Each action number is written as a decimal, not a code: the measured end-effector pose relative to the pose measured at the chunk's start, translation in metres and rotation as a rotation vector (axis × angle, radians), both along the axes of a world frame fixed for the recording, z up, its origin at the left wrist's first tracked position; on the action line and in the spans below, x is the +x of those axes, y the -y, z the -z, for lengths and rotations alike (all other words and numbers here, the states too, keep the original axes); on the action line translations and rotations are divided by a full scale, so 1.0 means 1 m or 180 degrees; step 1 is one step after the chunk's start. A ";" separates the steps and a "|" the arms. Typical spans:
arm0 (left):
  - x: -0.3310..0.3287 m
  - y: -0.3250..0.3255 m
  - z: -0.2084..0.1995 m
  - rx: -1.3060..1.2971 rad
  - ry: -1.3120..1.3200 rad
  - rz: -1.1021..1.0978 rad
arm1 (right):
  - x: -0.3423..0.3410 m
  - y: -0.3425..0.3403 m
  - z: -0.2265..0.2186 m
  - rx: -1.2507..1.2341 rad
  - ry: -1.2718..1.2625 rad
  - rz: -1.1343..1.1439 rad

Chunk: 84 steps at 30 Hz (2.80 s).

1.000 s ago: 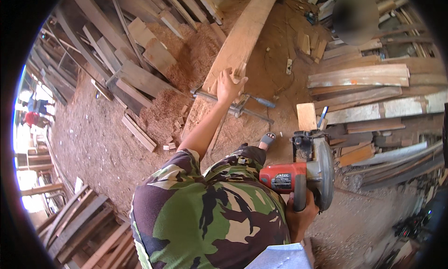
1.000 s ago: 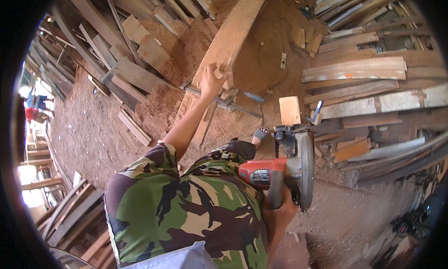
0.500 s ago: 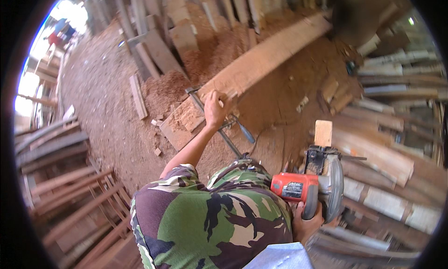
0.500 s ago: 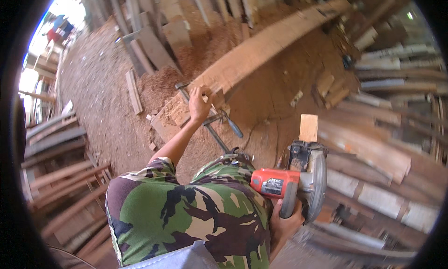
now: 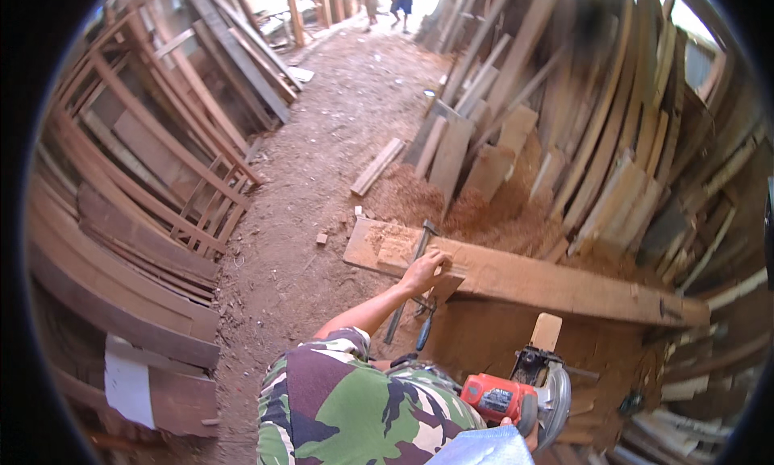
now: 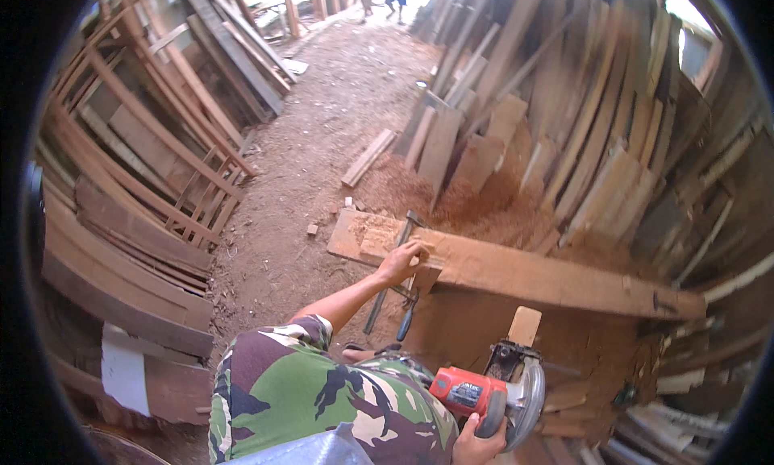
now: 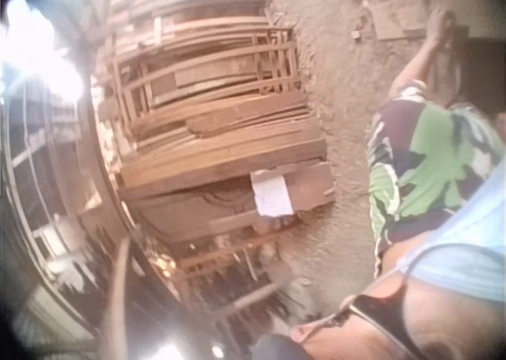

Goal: The person cuts a piece of wood using a circular saw, after first securing it to a larger timber with a clamp.

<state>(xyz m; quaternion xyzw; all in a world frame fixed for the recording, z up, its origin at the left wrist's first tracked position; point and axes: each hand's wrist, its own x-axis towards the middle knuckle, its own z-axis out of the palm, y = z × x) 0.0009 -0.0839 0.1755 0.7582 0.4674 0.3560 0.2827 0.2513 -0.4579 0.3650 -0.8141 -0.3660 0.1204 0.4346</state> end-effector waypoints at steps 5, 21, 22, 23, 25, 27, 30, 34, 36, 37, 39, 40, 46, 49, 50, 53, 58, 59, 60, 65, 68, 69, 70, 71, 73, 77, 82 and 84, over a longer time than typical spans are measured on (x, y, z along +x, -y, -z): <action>-0.004 0.017 0.007 0.0086 -0.0008 -0.0357 | 0.076 -0.028 -0.001 0.0082 -0.0011 -0.0454; 0.073 -0.074 -0.020 -0.0180 -0.1734 -0.0560 | 0.320 -0.213 0.028 0.0035 -0.0151 -0.0649; 0.087 -0.087 -0.034 -0.0433 -0.1455 -0.0609 | 0.344 -0.234 0.034 0.0014 -0.0013 -0.0741; 0.106 -0.080 -0.042 -0.0386 -0.1624 -0.0990 | 0.362 -0.247 0.038 0.0033 -0.0102 -0.0799; 0.125 -0.072 -0.060 -0.0537 -0.1682 -0.0994 | 0.405 -0.275 0.074 -0.0166 0.0308 -0.0537; 0.127 -0.064 -0.071 -0.0828 -0.1679 -0.1064 | 0.442 -0.312 0.092 -0.0440 0.0532 -0.0286; 0.075 -0.036 -0.046 -0.1147 -0.2198 -0.1557 | 0.489 -0.351 0.133 -0.0656 0.1148 0.0070; 0.028 0.035 -0.055 -0.1327 -0.2972 -0.2409 | 0.530 -0.390 0.167 -0.1278 0.1420 0.0272; 0.016 0.077 -0.043 -0.1369 -0.3116 -0.2921 | 0.544 -0.404 0.178 -0.1400 0.1362 0.0267; 0.016 0.098 -0.036 -0.1485 -0.3156 -0.3258 | 0.547 -0.410 0.183 -0.1504 0.1309 0.0175; 0.025 0.119 -0.013 -0.1779 -0.2946 -0.3565 | 0.570 -0.412 0.209 -0.1497 0.1439 0.0032; 0.027 0.123 -0.001 -0.1924 -0.3004 -0.3585 | 0.576 -0.412 0.220 -0.1525 0.1482 -0.0095; 0.045 0.150 0.012 -0.1940 -0.2842 -0.3824 | 0.589 -0.420 0.222 -0.1491 0.1294 -0.0435; 0.065 0.136 0.013 -0.1857 -0.3084 -0.3847 | 0.592 -0.423 0.214 -0.1565 0.1206 -0.0511; 0.077 0.139 0.017 -0.1768 -0.3205 -0.3909 | 0.591 -0.423 0.213 -0.1606 0.1119 -0.0534; 0.149 0.128 -0.005 -0.2291 -0.2613 -0.3913 | 0.576 -0.427 0.198 -0.1460 0.0997 -0.0732; 0.182 0.132 0.022 -0.2265 -0.2477 -0.3953 | 0.572 -0.394 0.195 -0.0632 0.1198 -0.0969; 0.176 0.139 0.054 -0.2090 -0.2488 -0.4108 | 0.576 -0.384 0.208 -0.0342 0.1546 -0.0868; 0.187 0.134 0.059 -0.2309 -0.1983 -0.4154 | 0.570 -0.377 0.203 -0.0361 0.1834 -0.0710; 0.187 0.164 0.110 -0.2393 -0.1531 -0.4186 | 0.521 -0.389 0.186 0.0073 0.2303 -0.1400; 0.180 0.160 0.151 -0.2284 -0.2023 -0.4110 | 0.467 -0.418 0.155 0.0338 0.2475 -0.1829; 0.179 0.158 0.159 -0.2115 -0.2086 -0.4093 | 0.442 -0.432 0.144 0.0500 0.2311 -0.2012; 0.173 0.152 0.165 -0.2159 -0.2102 -0.4033 | 0.415 -0.443 0.135 0.0541 0.2111 -0.2220; 0.166 0.148 0.172 -0.2212 -0.2109 -0.3970 | 0.388 -0.454 0.127 0.0575 0.1919 -0.2433; 0.153 0.152 0.193 -0.1636 -0.2466 -0.3875 | 0.329 -0.468 0.109 0.0465 0.1452 -0.3006; 0.117 0.154 0.231 -0.2144 -0.2178 -0.3352 | 0.198 -0.473 0.093 0.0139 0.0745 -0.4556; 0.095 0.153 0.222 -0.2307 -0.1154 -0.2452 | 0.053 -0.461 0.081 -0.0359 0.1013 -0.5679; 0.066 0.160 0.263 -0.2225 -0.0500 -0.1751 | 0.015 -0.456 0.089 -0.0627 0.1065 -0.5882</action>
